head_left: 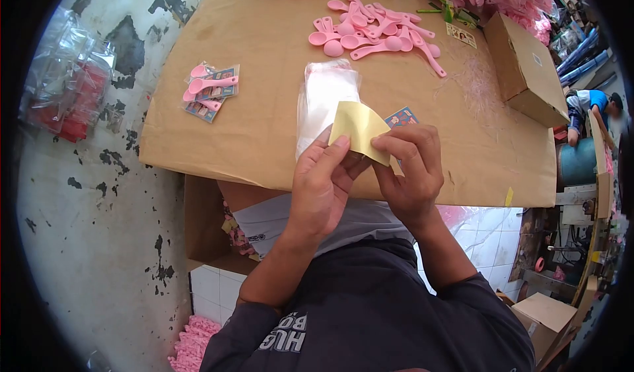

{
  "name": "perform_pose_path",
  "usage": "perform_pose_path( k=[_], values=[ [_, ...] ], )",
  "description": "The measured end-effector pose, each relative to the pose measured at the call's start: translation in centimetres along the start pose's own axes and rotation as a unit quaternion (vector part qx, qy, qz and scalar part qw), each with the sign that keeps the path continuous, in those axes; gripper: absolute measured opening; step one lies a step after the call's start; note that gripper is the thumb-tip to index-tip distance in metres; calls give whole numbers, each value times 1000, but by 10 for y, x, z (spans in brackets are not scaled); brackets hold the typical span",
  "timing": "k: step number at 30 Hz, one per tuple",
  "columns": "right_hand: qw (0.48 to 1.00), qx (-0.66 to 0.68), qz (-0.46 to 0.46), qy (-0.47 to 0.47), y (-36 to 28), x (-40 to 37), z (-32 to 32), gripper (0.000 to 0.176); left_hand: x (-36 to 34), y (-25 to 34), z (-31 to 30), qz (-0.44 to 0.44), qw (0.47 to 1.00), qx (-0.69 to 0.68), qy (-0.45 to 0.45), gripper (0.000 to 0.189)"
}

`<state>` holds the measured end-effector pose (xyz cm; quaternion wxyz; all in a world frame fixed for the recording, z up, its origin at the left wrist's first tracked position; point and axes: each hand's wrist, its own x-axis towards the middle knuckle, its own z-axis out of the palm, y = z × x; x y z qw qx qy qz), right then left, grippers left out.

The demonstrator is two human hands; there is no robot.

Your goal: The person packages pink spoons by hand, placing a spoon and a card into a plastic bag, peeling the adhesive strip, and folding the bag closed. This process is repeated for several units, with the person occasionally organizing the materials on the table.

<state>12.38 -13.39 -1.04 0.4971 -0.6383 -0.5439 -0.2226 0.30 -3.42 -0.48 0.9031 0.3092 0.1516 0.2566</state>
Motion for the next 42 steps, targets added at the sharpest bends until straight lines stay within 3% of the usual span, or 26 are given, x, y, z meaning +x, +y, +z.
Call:
perform_pose_path(
  k=[17, 24, 32, 33, 34, 35, 36, 37, 38, 40, 42],
  values=[
    [997, -11, -2, -80, -20, -6, -20, 38, -27, -9, 8, 35, 998, 44, 23, 33],
    [997, 17, 5, -69, -27, -10, -22, 40, -41, -17, 4, 34, 997, 65, 12, 30],
    [991, 84, 69, -76, -29, -12, -32, 49, -59, -11, 4, 72, 970, 229, -30, 46],
    [990, 98, 88, -58, -31, -10, -33, 36, -60, -11, 5, 72, 970, 230, -30, 46],
    [990, 98, 87, -57, -28, -14, -31, 36, -60, -11, 5, 88, 966, 243, -13, 46],
    [949, 237, 204, -40, -23, -22, -25, 28, -59, -11, 5, 104, 961, 257, 3, 47],
    [875, 369, 312, -21, -22, -20, -23, 21, -54, -10, -1, 120, 958, 261, 1, 48],
    [841, 410, 352, -23, -27, -12, -26, 16, -51, -10, -4, 130, 963, 235, 0, 50],
    [842, 412, 347, -21, -25, -10, -26, 16, -47, -8, -6, 140, 968, 209, 1, 51],
    [793, 445, 407, -92, -20, -9, -22, 16, -39, 1, 3, 152, 970, 190, -10, 52],
    [765, 467, 435, -90, -25, -8, -15, 19, -32, 8, 12, 158, 973, 167, -13, 54]
  ],
)
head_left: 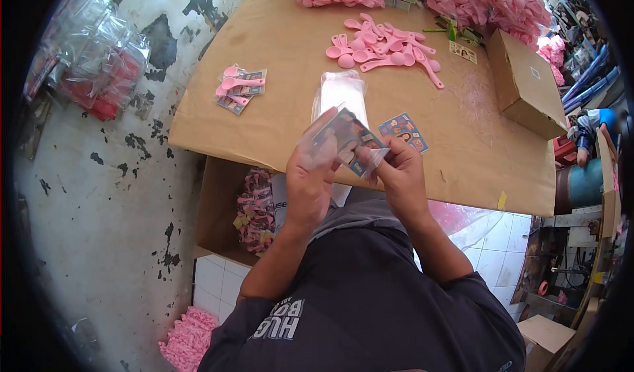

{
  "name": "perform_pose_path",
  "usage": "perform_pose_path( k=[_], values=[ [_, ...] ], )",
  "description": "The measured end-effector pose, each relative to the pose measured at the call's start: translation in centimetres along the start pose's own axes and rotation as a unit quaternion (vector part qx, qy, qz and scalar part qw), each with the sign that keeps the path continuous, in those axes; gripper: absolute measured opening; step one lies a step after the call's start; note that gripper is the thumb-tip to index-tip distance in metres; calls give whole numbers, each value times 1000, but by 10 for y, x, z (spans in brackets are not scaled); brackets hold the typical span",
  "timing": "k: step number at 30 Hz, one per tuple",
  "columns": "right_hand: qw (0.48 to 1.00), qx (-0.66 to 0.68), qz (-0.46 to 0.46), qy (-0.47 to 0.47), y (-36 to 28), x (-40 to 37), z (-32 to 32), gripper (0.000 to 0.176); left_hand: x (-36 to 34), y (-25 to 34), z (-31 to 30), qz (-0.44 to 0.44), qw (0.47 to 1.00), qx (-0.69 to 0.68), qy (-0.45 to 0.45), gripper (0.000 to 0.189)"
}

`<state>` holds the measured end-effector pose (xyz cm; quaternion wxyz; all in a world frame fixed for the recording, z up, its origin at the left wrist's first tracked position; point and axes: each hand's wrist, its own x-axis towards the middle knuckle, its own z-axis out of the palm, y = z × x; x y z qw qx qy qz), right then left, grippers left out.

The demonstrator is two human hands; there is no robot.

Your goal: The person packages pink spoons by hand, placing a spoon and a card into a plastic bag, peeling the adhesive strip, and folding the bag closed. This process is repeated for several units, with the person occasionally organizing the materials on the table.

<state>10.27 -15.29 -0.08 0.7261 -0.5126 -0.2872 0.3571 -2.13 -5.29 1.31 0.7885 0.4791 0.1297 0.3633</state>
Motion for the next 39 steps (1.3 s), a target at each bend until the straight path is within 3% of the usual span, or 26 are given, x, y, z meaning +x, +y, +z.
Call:
perform_pose_path(
  k=[2, 8, 10, 18, 22, 24, 31, 35, 37, 39],
  values=[
    [997, 11, 76, -10, 1, 0, 5, 20, 12, 4, 5, 3, 996, -90, -4, 52],
    [992, 15, 121, -19, 10, 11, 12, 22, 33, -10, -3, -12, 980, -198, 32, 48],
    [989, 0, 146, -20, 10, 17, 15, 22, 39, -15, -10, -22, 974, -226, -10, 44],
    [995, 76, 62, 14, 12, 33, 22, 21, 56, -7, -2, 2, 973, -229, -37, 44],
    [997, 45, 52, 19, 6, 39, 18, 25, 62, -6, 7, -15, 976, -206, -67, 45],
    [999, 44, -12, 25, 10, 43, 14, 26, 63, -8, 15, -32, 977, -190, -90, 44],
    [997, 29, -14, 66, 7, 52, 1, 33, 73, -22, 29, -82, 968, -225, -71, 43],
    [986, -83, -96, 107, 7, 50, -4, 41, 80, -26, 28, -88, 968, -221, -78, 41],
    [974, -126, -131, 135, 5, 48, -6, 44, 83, -26, 25, -103, 972, -208, -31, 38],
    [881, -356, -291, 110, -1, 47, -13, 39, 88, -31, 15, -106, 973, -205, -13, 37]
  ],
)
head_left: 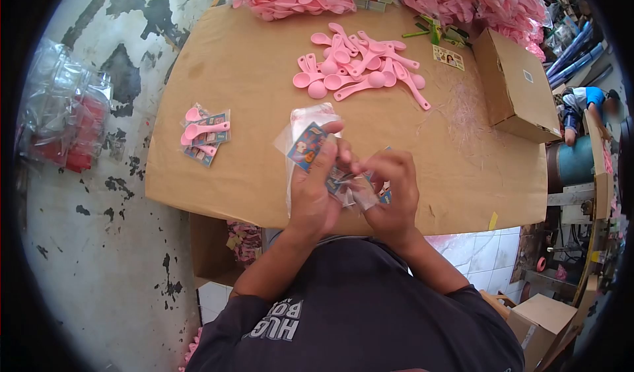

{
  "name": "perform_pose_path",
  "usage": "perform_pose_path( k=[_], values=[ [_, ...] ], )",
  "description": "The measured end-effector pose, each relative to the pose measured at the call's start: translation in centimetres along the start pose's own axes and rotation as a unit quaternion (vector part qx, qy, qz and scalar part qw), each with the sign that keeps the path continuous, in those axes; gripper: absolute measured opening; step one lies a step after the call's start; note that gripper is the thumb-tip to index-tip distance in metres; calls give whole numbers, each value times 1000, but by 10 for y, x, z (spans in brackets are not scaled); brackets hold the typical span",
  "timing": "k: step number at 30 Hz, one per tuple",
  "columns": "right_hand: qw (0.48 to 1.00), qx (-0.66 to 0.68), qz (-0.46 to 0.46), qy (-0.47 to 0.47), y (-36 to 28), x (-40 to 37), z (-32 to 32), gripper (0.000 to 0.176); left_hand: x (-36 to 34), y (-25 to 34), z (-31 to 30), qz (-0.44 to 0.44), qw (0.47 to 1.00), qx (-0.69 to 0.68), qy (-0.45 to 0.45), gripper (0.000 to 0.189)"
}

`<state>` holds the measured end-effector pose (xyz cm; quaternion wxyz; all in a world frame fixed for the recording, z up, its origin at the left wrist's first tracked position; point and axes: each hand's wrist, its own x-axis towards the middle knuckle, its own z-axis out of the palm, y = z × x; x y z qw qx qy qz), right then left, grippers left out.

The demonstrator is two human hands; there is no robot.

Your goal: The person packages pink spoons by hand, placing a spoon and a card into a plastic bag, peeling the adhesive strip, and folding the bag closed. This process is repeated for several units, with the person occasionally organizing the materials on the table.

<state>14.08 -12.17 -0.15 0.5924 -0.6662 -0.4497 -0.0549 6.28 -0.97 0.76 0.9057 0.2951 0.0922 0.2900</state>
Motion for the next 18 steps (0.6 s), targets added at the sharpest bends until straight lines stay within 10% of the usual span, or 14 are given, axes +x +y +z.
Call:
perform_pose_path(
  k=[3, 9, 18],
  values=[
    [988, -33, -118, -93, 8, 3, -14, 26, 6, 13, -13, 3, 999, -7, 36, 35],
    [967, -149, 152, -140, 33, 55, -57, 19, 6, 50, -59, 92, 991, -28, 90, 38],
    [877, -438, 96, -173, 132, 120, -68, 23, -33, 46, -81, 88, 990, 29, 106, 43]
  ],
)
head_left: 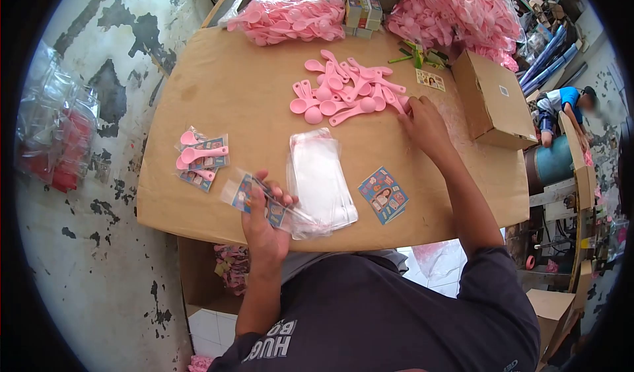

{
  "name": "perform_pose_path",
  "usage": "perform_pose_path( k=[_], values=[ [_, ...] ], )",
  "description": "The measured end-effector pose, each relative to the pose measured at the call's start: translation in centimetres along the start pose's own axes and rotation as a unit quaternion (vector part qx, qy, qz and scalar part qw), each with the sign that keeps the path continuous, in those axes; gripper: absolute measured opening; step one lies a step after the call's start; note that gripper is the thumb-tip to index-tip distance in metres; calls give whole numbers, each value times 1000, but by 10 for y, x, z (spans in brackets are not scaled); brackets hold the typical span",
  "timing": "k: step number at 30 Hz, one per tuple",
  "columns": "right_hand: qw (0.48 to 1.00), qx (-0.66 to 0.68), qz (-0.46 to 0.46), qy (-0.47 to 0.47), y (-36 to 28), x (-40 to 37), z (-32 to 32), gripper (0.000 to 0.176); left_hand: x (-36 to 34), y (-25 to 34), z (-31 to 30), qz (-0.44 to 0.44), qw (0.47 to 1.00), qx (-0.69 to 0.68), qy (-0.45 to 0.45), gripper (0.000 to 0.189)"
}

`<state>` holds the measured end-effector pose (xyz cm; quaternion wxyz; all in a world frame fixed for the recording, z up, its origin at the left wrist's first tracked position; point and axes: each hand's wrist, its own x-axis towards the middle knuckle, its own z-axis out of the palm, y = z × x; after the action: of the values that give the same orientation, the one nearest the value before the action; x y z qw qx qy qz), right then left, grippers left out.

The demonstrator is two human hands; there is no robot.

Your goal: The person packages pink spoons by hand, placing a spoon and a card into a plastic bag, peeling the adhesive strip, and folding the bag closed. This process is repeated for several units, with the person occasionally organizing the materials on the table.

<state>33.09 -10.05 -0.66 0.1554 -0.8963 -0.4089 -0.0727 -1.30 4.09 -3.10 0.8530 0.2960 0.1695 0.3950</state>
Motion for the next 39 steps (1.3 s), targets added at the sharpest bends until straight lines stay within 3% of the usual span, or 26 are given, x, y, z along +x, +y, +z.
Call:
perform_pose_path(
  k=[3, 6, 9, 11, 12, 13, 14, 15, 18, 21, 23, 25, 30, 32, 37, 39],
  values=[
    [999, 40, -26, 26, 11, 6, 10, 20, -9, 1, -10, -1, 1000, 9, 12, 44],
    [995, 91, 34, -20, 10, 0, -6, 19, -12, 6, -18, 2, 999, 26, 28, 44],
    [998, 35, 8, 50, 8, -22, -21, 18, -11, 10, -25, 6, 999, 36, 34, 46],
    [983, 148, 12, 105, -2, -42, -35, 21, -3, 14, -28, 54, 998, 24, 24, 46],
    [984, 157, 11, 89, -13, -56, -43, 21, 1, 17, -27, 74, 997, 24, 29, 47],
    [942, 329, 53, 30, -26, -69, -52, 17, 6, 21, -23, 76, 995, 32, 48, 47],
    [866, 489, 99, -32, -37, -82, -56, 14, 12, 24, -18, 106, 993, 17, 44, 48],
    [860, 497, 101, -53, -49, -97, -54, 14, 14, 27, -14, 136, 990, 4, 39, 49],
    [777, 596, 123, -162, -89, -135, -41, 11, 27, 24, -4, 167, 985, -22, 23, 47],
    [742, 595, 131, -278, -124, -151, -36, 14, 32, 7, 14, 142, 989, -46, -3, 44],
    [738, 599, 145, -275, -127, -153, -23, 14, 28, -4, 22, 116, 991, -70, -19, 43],
    [758, 611, 59, -221, -127, -149, -10, 14, 22, -12, 32, 84, 995, -48, -34, 41],
    [765, 569, 115, -279, -131, -138, -23, 19, 15, -27, 39, 51, 996, -47, -49, 44],
    [664, 702, 100, -240, -133, -140, -16, 21, 14, -27, 40, 47, 997, -40, -44, 45],
    [648, 698, 124, -279, -136, -135, -23, 20, 17, -26, 32, -9, 995, -98, -31, 49],
    [650, 691, 127, -291, -140, -136, -19, 19, 16, -27, 31, -58, 982, -166, -69, 48]
  ],
)
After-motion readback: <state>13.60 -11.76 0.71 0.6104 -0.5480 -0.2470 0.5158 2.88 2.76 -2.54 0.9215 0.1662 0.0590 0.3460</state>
